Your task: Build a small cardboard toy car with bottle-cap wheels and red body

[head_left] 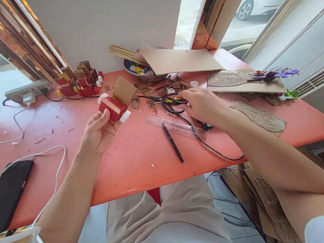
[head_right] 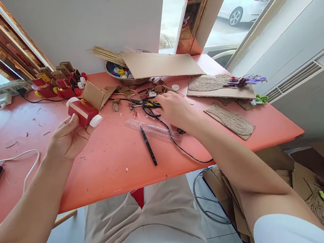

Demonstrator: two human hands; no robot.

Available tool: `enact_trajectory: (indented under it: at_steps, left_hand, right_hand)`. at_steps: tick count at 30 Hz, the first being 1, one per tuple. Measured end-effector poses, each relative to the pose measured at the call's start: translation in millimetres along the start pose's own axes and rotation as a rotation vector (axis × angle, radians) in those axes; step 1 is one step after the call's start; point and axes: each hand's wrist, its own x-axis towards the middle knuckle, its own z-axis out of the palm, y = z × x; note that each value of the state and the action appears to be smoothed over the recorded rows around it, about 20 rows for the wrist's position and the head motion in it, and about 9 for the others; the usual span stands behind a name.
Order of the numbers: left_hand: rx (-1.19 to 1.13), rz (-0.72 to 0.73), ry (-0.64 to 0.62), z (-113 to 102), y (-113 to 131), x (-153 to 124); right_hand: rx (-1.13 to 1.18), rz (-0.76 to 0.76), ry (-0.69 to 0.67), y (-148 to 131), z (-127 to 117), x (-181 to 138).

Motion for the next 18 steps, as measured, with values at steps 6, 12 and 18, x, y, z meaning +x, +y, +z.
enact_trajectory:
  at_steps: [6, 12, 18]
  left_hand:
    - [-0.046, 0.001, 0.017, -2.4, 1.4, 2.0]
    - [-0.063, -0.022, -0.045, -2.7, 2.7, 1.8]
    - [-0.059, -0.001, -0.057, -2.6, 3.0, 1.0]
  right_hand:
    - [-0.254, 0.188, -0.399, -33.5, 4.5, 47.0]
    - [-0.192, 0.340, -0.427, -38.3, -36.0, 47.5]
    - [0.858, 0.440, -0.419, -60.9, -38.8, 37.1]
